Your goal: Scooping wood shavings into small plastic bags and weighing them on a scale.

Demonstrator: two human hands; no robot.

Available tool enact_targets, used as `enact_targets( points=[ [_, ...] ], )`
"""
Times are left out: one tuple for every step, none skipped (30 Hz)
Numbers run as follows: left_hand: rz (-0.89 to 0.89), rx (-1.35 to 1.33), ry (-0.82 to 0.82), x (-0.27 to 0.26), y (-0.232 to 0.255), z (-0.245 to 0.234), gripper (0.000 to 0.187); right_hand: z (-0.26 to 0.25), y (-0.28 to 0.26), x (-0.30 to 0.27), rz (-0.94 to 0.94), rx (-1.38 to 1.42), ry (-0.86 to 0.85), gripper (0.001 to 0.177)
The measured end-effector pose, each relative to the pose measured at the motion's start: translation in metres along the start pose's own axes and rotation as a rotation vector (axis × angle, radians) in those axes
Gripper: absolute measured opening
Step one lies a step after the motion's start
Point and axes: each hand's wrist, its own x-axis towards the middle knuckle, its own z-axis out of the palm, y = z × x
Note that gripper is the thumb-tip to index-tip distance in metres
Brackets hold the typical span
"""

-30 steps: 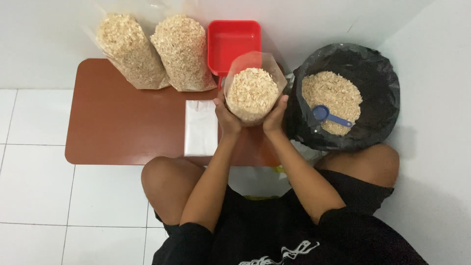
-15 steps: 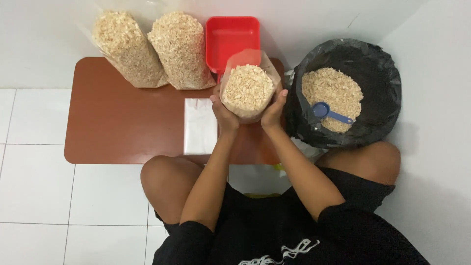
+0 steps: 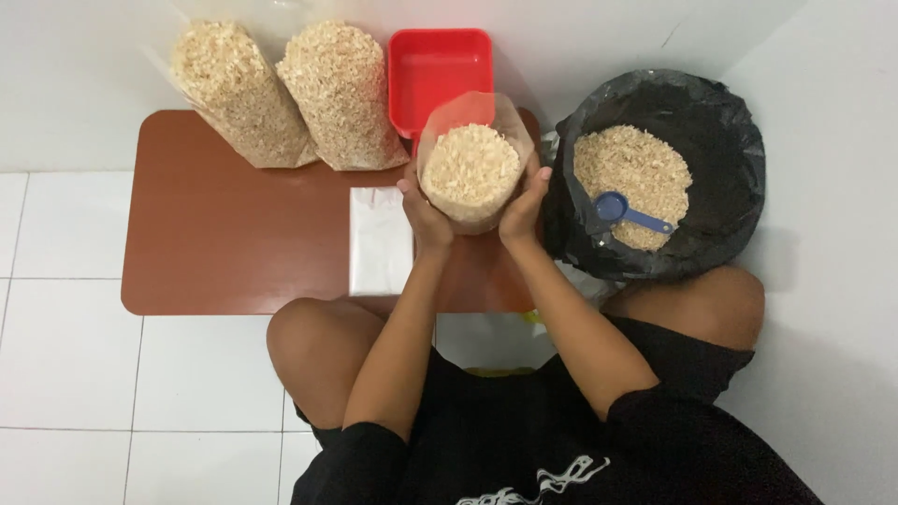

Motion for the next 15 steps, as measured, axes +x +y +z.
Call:
enact_targets(
  points=[
    [0.002, -0.002, -0.001, 0.001, -0.013, -0.002, 0.069, -0.003, 0.011, 0.002, -0.002, 0.000, 0.000, 0.074],
    [-0.009, 0.004, 0.004, 0.001, -0.025, -0.003, 0.067, -0.007, 0.021, 0.004, 0.035, -0.010, -0.011, 0.078],
    [-0.024, 0.012, 0.010, -0.001, -0.038, -0.006, 0.066, -0.011, 0.032, 0.003, 0.077, -0.022, -0.022, 0.081],
    [-0.027, 0.012, 0.010, -0.003, -0.030, -0.002, 0.066, -0.011, 0.035, 0.000, 0.079, -0.024, -0.021, 0.081],
    [-0.025, -0.016, 0.007, -0.003, -0.022, 0.003, 0.067, -0.011, 0.038, 0.000, 0.109, -0.004, -0.020, 0.080],
    [-0.024, -0.043, 0.004, -0.004, -0.014, 0.008, 0.068, -0.010, 0.041, 0.000, 0.139, 0.016, -0.020, 0.080],
    [-0.023, -0.044, 0.005, -0.002, -0.013, 0.008, 0.068, -0.010, 0.035, 0.000, 0.139, 0.016, -0.022, 0.080],
    [-0.046, -0.075, 0.016, 0.000, -0.014, 0.008, 0.071, -0.009, 0.029, 0.000, 0.133, 0.025, -0.001, 0.080],
    [-0.073, -0.102, 0.029, 0.000, -0.014, 0.006, 0.074, -0.008, 0.023, -0.003, 0.133, 0.035, 0.018, 0.080],
    [-0.076, -0.100, 0.033, 0.000, -0.003, 0.008, 0.074, -0.007, 0.020, -0.001, 0.138, 0.034, 0.017, 0.080],
    [-0.061, -0.064, 0.014, -0.001, 0.007, 0.010, 0.073, -0.007, 0.017, 0.000, 0.134, 0.026, 0.021, 0.083],
    [-0.045, -0.029, -0.005, -0.002, 0.018, 0.013, 0.072, -0.006, 0.013, 0.001, 0.129, 0.018, 0.024, 0.085],
    [-0.042, -0.032, -0.007, -0.001, -0.003, 0.007, 0.072, -0.007, 0.020, 0.002, 0.126, 0.019, 0.025, 0.085],
    [-0.056, -0.019, 0.004, 0.000, -0.023, 0.002, 0.072, -0.008, 0.026, 0.003, 0.156, 0.009, 0.027, 0.084],
    [-0.071, -0.006, 0.016, 0.000, -0.043, -0.004, 0.072, -0.009, 0.032, 0.003, 0.187, -0.001, 0.029, 0.083]
  ],
)
